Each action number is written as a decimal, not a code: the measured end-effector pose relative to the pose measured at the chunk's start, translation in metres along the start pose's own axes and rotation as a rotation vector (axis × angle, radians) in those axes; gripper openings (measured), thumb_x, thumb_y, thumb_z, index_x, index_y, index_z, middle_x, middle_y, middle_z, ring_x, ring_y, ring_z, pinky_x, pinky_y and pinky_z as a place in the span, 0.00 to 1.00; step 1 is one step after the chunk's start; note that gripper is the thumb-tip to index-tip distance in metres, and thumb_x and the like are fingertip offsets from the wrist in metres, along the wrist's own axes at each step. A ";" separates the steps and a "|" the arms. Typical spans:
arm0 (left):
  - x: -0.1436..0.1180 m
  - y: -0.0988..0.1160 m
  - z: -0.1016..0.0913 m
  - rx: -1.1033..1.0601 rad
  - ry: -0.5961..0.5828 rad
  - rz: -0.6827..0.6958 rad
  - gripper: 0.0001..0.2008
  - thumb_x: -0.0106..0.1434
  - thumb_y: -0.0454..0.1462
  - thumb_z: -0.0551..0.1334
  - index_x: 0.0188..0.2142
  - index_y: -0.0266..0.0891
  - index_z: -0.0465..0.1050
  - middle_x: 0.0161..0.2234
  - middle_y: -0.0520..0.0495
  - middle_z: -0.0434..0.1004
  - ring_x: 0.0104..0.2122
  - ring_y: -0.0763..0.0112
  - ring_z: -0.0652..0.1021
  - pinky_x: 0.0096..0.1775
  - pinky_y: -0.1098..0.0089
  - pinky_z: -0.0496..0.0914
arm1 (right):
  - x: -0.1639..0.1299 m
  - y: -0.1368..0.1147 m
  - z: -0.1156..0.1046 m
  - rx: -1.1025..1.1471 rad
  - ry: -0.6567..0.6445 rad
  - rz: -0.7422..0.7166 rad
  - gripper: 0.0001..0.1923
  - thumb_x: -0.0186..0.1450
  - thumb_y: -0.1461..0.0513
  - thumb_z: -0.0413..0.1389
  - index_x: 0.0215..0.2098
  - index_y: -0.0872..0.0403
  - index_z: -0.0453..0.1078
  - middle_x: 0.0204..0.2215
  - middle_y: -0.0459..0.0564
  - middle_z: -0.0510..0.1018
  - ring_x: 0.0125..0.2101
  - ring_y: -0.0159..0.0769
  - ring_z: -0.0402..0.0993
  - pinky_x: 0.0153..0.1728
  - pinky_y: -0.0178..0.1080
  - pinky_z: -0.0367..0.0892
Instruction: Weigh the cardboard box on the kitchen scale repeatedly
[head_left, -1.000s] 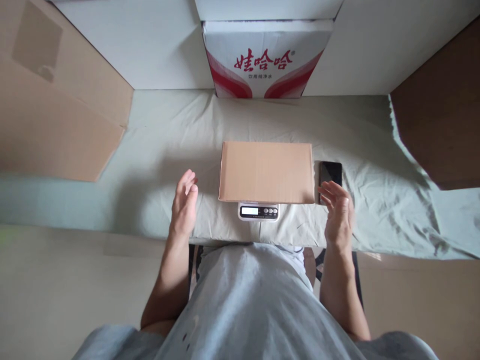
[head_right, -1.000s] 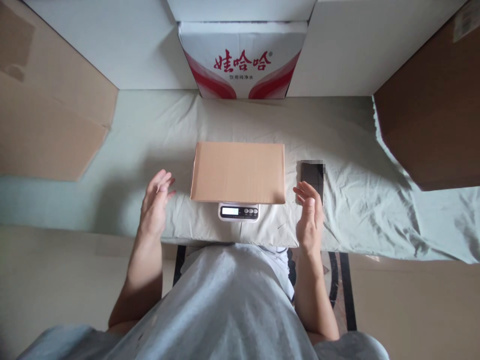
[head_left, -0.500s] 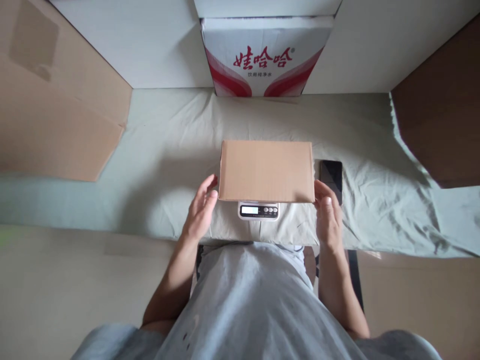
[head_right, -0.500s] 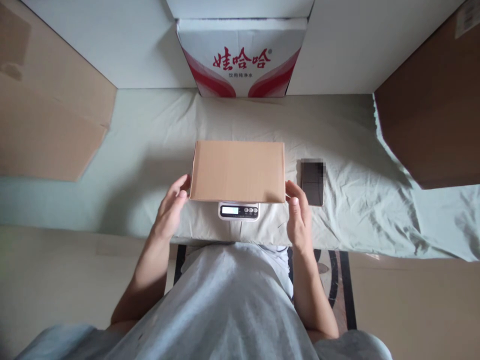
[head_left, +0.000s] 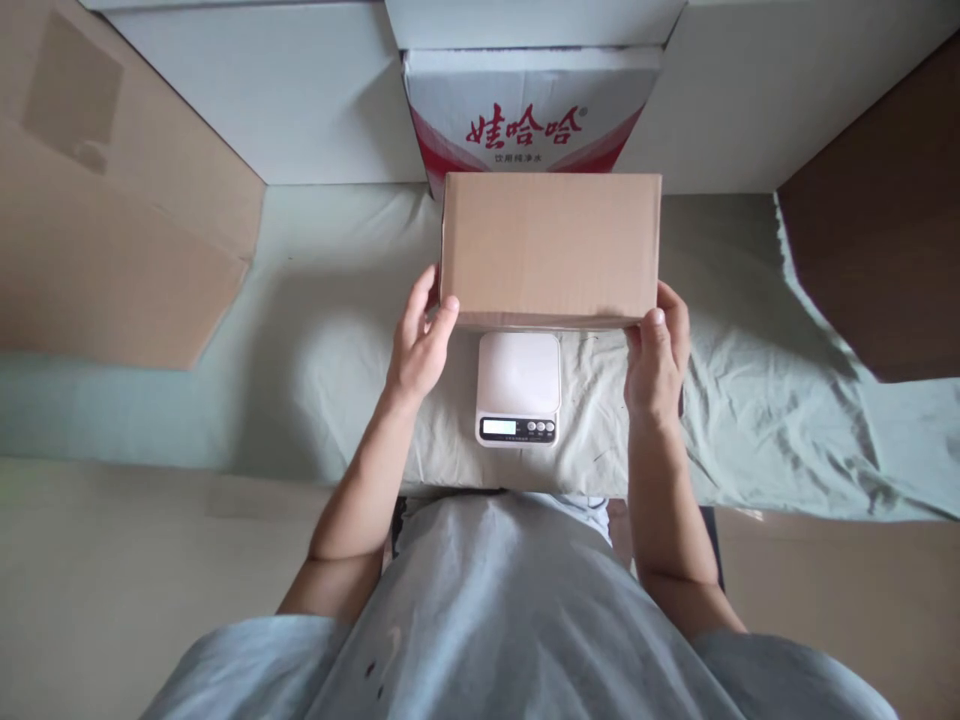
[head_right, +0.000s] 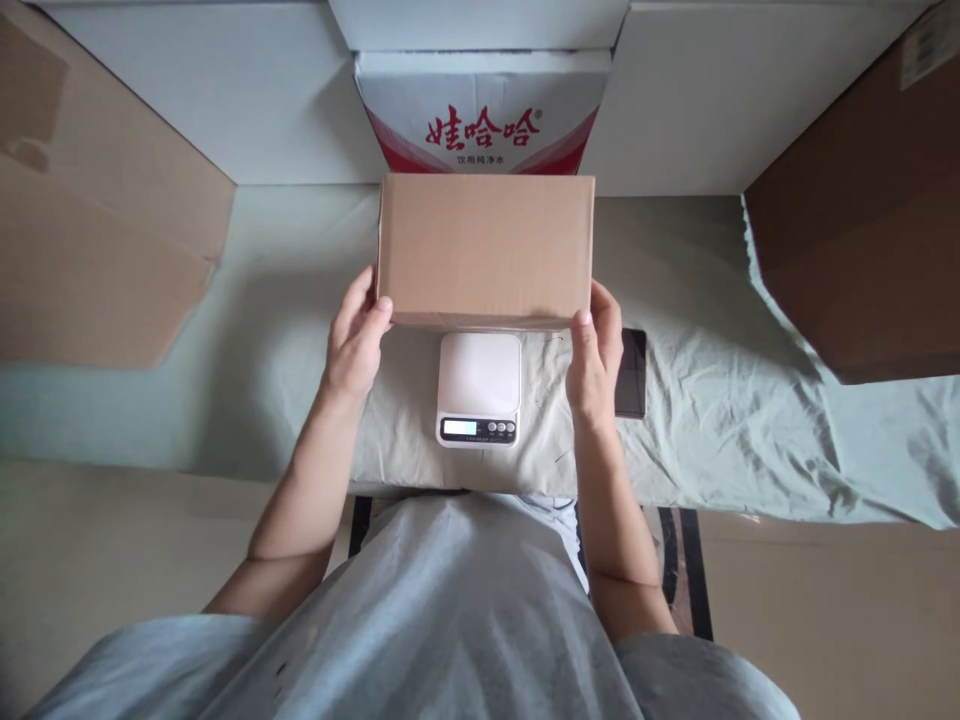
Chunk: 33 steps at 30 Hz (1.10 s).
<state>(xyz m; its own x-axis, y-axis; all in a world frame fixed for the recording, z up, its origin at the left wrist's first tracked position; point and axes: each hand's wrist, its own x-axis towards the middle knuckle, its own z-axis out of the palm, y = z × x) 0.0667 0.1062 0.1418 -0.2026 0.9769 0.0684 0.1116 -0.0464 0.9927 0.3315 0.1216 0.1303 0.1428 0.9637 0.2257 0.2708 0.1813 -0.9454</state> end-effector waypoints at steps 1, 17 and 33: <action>0.008 -0.003 0.002 0.004 0.004 -0.010 0.32 0.62 0.53 0.60 0.62 0.45 0.61 0.63 0.44 0.66 0.65 0.53 0.63 0.63 0.54 0.62 | 0.005 0.002 0.004 0.017 0.012 0.011 0.26 0.66 0.43 0.44 0.58 0.41 0.62 0.58 0.50 0.69 0.60 0.47 0.65 0.56 0.57 0.67; 0.037 -0.064 0.017 0.003 0.055 -0.175 0.30 0.63 0.48 0.60 0.61 0.39 0.62 0.63 0.38 0.66 0.62 0.57 0.68 0.64 0.56 0.61 | 0.022 0.064 0.034 0.117 0.009 0.126 0.28 0.63 0.44 0.50 0.55 0.50 0.65 0.54 0.53 0.74 0.56 0.43 0.69 0.58 0.54 0.64; -0.012 -0.106 -0.029 0.115 0.132 -0.309 0.34 0.63 0.57 0.54 0.62 0.43 0.59 0.62 0.36 0.66 0.63 0.55 0.68 0.64 0.51 0.57 | -0.016 0.091 -0.001 0.095 0.051 0.388 0.28 0.61 0.42 0.52 0.53 0.48 0.66 0.50 0.53 0.77 0.46 0.38 0.78 0.53 0.51 0.68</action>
<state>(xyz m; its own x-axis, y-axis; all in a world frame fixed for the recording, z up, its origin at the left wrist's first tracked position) 0.0288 0.0934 0.0391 -0.3671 0.9053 -0.2137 0.1327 0.2784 0.9513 0.3545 0.1230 0.0410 0.2648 0.9536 -0.1434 0.0989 -0.1747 -0.9796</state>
